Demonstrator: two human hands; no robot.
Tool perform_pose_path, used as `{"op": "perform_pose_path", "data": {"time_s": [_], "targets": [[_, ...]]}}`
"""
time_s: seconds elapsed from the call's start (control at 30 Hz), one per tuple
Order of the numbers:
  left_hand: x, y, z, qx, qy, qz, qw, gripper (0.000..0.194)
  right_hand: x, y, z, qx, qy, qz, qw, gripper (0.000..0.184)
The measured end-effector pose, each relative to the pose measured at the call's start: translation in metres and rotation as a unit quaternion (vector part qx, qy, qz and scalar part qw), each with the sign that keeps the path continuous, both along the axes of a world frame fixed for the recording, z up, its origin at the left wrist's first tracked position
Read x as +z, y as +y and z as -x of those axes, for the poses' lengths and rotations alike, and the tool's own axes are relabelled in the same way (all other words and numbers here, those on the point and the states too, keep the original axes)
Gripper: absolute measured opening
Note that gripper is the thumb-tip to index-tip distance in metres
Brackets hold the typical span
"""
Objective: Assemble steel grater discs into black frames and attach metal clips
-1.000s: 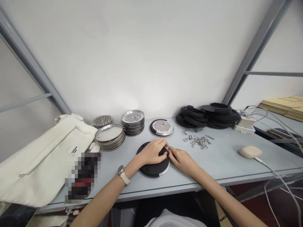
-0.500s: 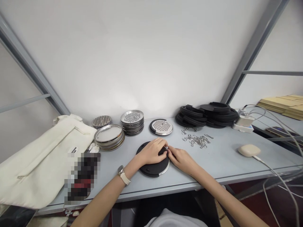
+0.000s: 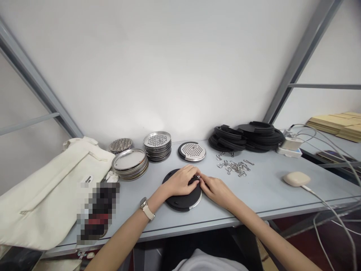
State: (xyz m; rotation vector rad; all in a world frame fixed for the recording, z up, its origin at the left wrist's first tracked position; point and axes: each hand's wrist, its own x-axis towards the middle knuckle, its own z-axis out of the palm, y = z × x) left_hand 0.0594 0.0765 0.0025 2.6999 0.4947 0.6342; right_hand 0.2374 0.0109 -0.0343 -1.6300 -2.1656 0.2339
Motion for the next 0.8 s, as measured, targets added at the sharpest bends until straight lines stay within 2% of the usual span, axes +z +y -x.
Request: {"op": "perform_pose_path", "data": {"time_s": [0.27, 0.8], "targets": [[-0.0008, 0.0009, 0.0001, 0.008, -0.019, 0.064, 0.998, 0.019, 0.0019, -0.0005, 0.0004, 0.005, -0.006, 0.005, 1.0, 0.028], [-0.0026, 0.0027, -0.0007, -0.013, -0.051, 0.114, 0.992, 0.022, 0.0004, -0.0016, 0.0019, -0.007, 0.031, -0.007, 0.999, 0.02]]}}
